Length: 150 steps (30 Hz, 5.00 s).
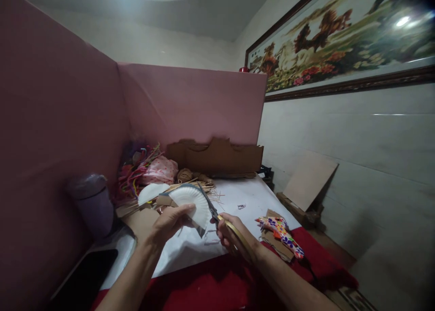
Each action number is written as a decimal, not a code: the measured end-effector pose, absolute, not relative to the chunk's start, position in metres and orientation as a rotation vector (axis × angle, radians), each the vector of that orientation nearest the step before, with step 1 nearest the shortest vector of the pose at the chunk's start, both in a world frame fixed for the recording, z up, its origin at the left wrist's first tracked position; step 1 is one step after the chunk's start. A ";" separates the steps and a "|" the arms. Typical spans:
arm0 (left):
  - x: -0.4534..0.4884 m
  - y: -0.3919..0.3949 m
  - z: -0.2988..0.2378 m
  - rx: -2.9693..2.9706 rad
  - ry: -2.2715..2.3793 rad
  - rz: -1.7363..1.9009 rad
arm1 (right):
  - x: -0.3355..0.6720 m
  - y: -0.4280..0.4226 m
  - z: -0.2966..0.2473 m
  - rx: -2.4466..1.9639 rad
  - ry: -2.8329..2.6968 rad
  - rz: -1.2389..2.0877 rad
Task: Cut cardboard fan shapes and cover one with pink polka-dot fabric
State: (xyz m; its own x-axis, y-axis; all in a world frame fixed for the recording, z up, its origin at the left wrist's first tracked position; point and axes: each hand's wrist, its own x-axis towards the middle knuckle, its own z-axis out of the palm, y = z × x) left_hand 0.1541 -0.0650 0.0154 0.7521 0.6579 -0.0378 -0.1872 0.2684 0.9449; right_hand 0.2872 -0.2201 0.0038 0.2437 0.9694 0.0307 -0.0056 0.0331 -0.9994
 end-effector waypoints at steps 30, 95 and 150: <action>0.148 -0.049 -0.016 1.225 0.407 0.366 | 0.291 -0.224 -0.016 -1.327 -1.163 0.879; 0.141 -0.059 -0.019 1.310 0.343 0.298 | 0.291 -0.246 0.001 -1.449 -1.146 1.075; 0.130 -0.046 -0.027 1.590 0.268 -0.001 | 0.297 -0.246 0.001 -1.499 -1.449 0.922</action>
